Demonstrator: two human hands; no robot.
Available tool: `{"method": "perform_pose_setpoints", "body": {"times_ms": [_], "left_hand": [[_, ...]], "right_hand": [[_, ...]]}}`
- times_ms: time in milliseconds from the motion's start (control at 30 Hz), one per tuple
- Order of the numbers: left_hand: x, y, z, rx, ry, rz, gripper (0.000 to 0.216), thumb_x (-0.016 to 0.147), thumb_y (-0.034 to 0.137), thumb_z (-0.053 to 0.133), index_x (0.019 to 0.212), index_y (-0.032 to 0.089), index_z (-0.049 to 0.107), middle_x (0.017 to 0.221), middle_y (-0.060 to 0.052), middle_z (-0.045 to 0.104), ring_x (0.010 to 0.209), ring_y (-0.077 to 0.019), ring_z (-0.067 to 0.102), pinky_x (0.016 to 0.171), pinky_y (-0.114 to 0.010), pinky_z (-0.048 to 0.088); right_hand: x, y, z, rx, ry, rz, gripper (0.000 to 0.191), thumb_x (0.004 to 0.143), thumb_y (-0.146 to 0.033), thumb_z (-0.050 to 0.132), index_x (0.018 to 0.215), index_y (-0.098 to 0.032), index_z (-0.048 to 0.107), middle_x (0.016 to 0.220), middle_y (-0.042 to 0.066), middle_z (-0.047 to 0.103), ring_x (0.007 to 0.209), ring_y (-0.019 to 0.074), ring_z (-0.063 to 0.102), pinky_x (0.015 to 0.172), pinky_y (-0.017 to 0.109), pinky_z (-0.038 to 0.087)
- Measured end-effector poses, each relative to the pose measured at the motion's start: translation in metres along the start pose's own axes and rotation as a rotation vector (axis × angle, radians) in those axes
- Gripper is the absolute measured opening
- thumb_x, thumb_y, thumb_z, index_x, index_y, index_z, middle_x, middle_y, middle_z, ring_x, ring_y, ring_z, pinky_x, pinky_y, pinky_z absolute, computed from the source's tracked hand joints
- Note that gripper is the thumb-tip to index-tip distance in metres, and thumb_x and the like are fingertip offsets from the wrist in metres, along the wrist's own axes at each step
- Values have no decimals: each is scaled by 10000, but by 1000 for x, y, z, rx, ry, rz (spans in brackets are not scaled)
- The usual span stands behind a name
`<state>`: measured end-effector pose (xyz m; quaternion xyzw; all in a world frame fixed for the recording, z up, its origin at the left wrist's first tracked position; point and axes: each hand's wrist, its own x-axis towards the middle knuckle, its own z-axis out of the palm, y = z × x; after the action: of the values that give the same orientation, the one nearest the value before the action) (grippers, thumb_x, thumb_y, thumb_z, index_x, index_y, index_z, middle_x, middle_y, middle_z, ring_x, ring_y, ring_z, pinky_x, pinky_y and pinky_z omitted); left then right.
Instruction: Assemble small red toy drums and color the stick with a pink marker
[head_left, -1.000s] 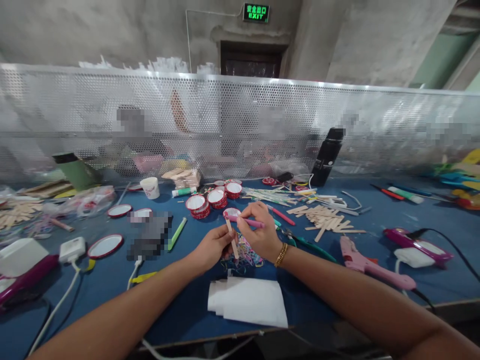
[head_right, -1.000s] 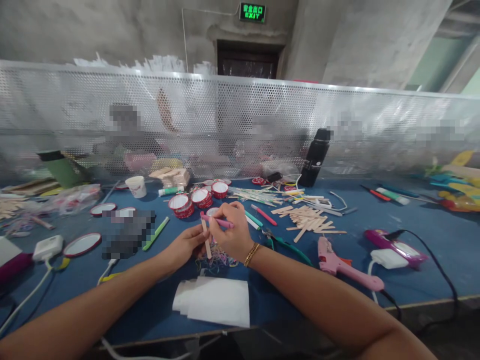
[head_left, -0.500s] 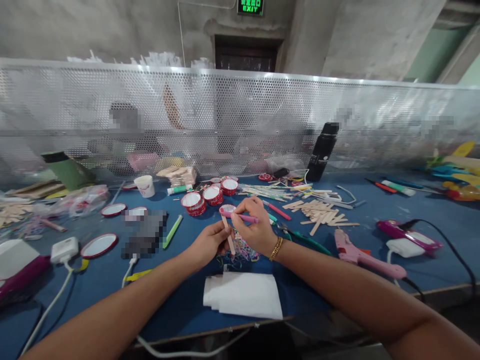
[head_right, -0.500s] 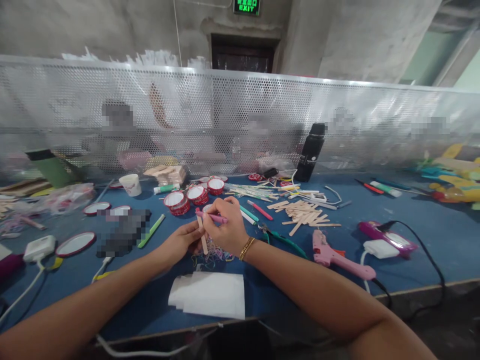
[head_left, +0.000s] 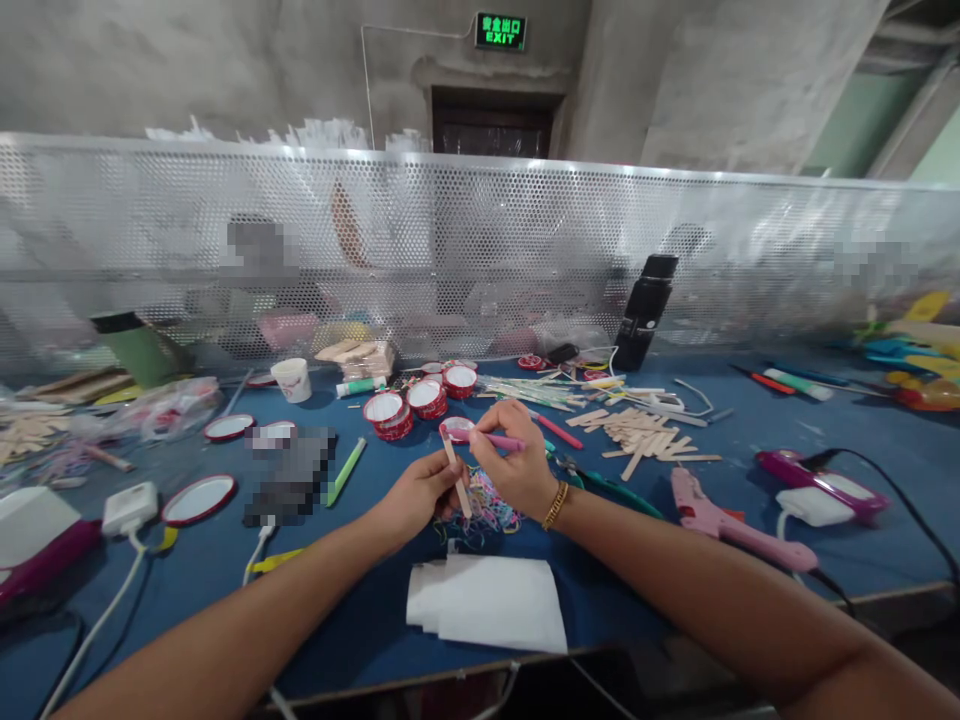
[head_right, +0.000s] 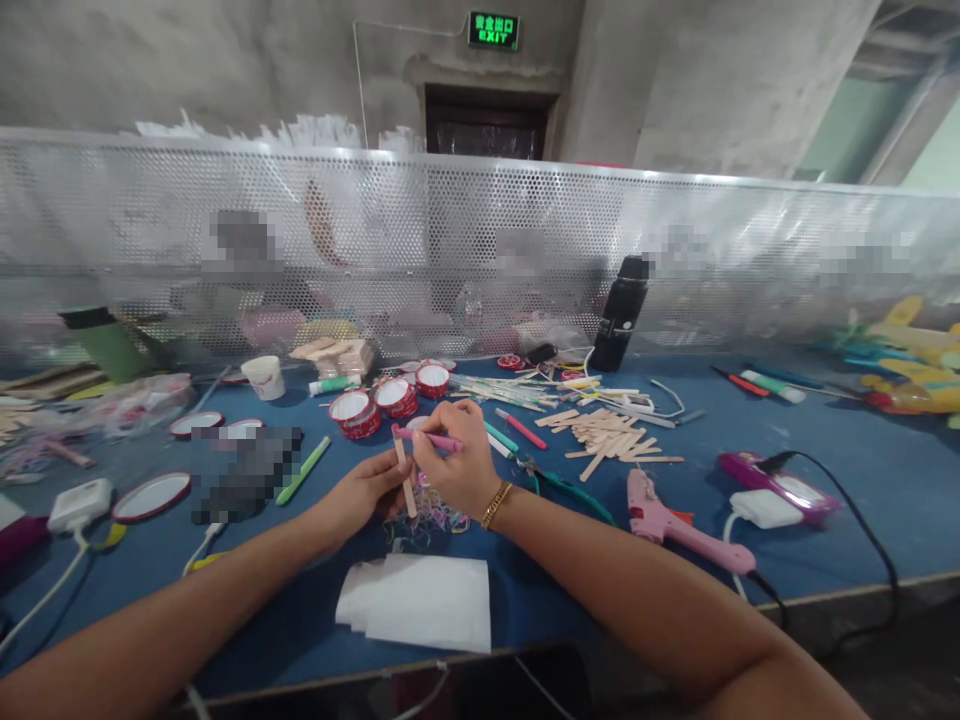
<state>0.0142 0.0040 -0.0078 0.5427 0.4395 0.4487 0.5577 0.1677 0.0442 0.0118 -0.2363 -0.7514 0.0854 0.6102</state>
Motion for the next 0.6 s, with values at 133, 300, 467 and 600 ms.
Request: {"method": "perform_pose_setpoints", "body": {"times_ms": [133, 300, 467, 600], "left_hand": [[0, 1, 0, 7, 14, 8, 530, 637, 661, 733, 682, 177, 522, 486, 40, 514, 427, -87, 414, 444, -221, 285], [3, -2, -2, 21, 15, 25, 534, 636, 673, 724, 685, 179, 528, 459, 50, 498, 401, -86, 406, 426, -220, 270], [4, -2, -4, 52, 14, 41, 485, 697, 628, 701, 667, 183, 509, 464, 43, 508, 407, -85, 410, 431, -219, 262], [3, 0, -4, 68, 18, 55, 501, 690, 647, 696, 672, 183, 507, 472, 44, 507, 421, -89, 413, 437, -223, 263]], "right_hand": [[0, 0, 0, -3, -6, -20, 153, 803, -190, 530, 667, -231, 474, 631, -29, 534, 650, 164, 501, 757, 375, 395], [1, 0, 0, -19, -31, -11, 169, 798, -183, 527, 647, -229, 466, 616, -32, 532, 640, 160, 488, 760, 374, 387], [2, 4, 0, -51, -12, 0, 179, 793, -191, 531, 634, -231, 458, 611, -31, 532, 639, 163, 486, 771, 382, 386], [0, 3, 0, -25, -20, -19, 159, 791, -188, 530, 650, -233, 472, 628, -25, 548, 663, 169, 504, 782, 384, 393]]}}
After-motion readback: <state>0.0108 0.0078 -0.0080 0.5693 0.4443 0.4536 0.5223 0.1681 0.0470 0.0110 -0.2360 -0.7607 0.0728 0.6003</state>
